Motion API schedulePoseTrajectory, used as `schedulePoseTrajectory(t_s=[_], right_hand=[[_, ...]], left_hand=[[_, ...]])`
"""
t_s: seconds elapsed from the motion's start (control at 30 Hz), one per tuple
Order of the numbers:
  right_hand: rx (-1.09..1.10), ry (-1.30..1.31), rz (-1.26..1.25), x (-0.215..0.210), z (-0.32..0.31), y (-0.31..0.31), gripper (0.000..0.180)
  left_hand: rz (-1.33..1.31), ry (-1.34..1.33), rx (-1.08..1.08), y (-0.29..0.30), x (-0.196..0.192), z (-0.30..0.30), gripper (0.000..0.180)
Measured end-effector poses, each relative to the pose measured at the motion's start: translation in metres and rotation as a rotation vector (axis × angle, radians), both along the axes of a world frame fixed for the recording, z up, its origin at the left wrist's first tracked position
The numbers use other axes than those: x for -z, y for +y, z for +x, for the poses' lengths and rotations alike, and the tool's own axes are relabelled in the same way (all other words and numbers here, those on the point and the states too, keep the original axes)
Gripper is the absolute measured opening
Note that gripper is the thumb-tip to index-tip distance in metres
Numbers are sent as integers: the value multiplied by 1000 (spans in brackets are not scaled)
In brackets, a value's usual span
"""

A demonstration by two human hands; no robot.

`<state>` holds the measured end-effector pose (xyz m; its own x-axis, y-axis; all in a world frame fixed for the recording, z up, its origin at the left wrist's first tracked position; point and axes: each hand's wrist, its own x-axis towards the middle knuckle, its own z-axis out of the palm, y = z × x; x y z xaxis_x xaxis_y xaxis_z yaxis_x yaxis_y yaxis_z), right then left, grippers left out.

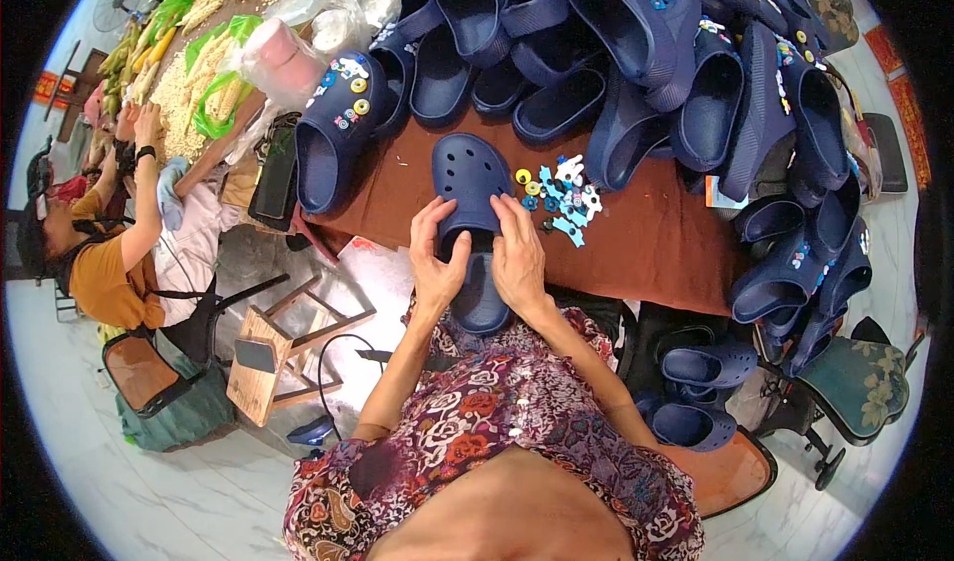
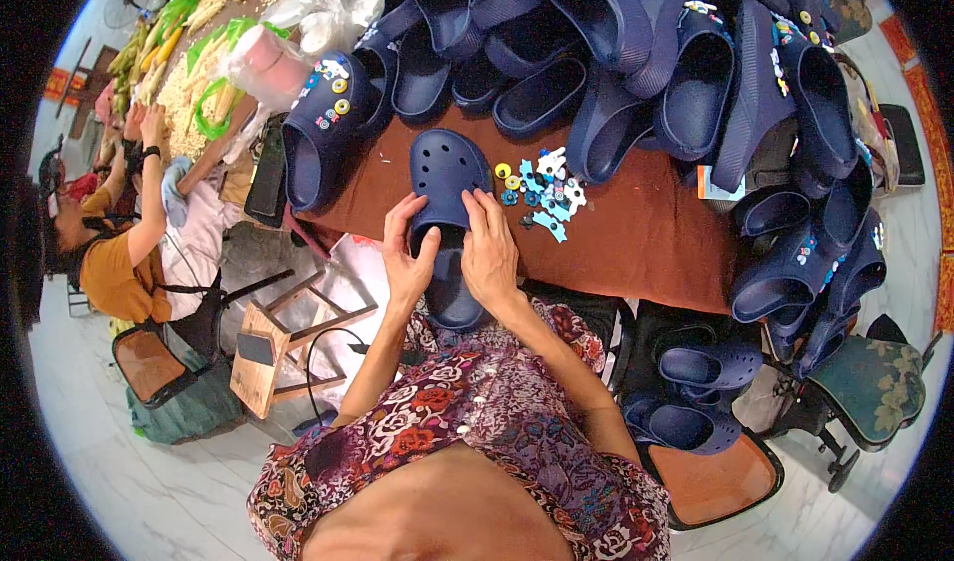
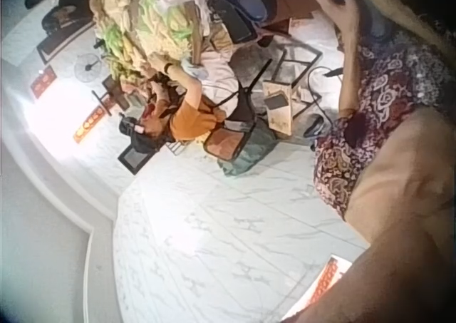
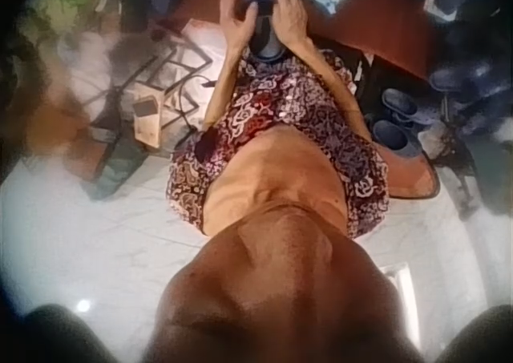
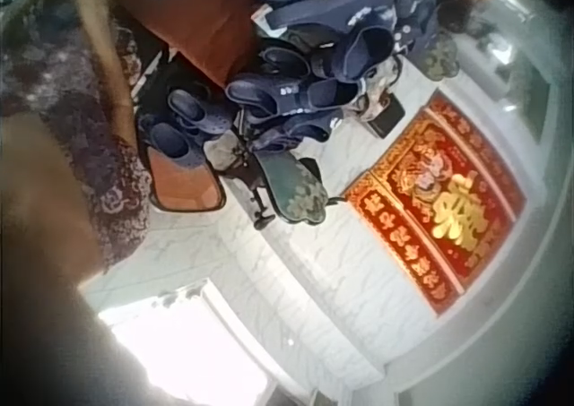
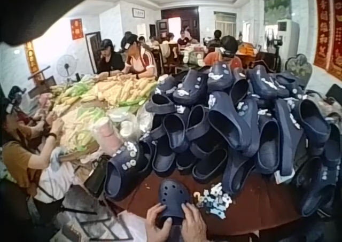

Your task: Attaching small decorative charms to the holes of foam clogs.

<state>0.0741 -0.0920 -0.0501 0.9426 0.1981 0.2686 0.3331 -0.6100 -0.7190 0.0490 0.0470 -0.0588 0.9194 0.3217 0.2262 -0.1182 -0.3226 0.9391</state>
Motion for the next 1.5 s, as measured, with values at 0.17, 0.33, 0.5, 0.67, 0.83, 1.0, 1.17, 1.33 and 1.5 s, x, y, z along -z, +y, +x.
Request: schedulePoseTrajectory(t_s=[0.17, 0.33, 0.5, 0.67, 0.83, 1.0, 1.17, 1.33, 1.5], right_hand=[[-153, 102, 94, -6, -10, -34, 39], [79, -60, -98, 11, 8, -102, 26], [211, -35, -204, 27, 31, -141, 28], [247, -62, -311, 29, 44, -136, 27], [380, 37, -33, 20, 58, -139, 26], [296, -101, -230, 23, 68, -158, 18], [326, -93, -243, 20, 65, -163, 13], [397, -48, -94, 26, 59, -162, 16], [300, -64, -136, 34, 38, -146, 23]], left_hand=[[-106, 49, -22, 3, 4, 4, 43], [-107, 49, -14, 10, 5, 8, 42], [-187, 63, -7, 14, 8, 15, 42], [-145, 65, 25, 14, 6, 21, 41], [-80, 82, 12, 9, -2, 20, 39], [-55, 44, -39, 2, -11, 17, 38], [296, -17, -101, -6, -27, 4, 34], [369, -116, -183, -18, -29, -14, 28], [101, -106, -11, -29, -21, -23, 14]])
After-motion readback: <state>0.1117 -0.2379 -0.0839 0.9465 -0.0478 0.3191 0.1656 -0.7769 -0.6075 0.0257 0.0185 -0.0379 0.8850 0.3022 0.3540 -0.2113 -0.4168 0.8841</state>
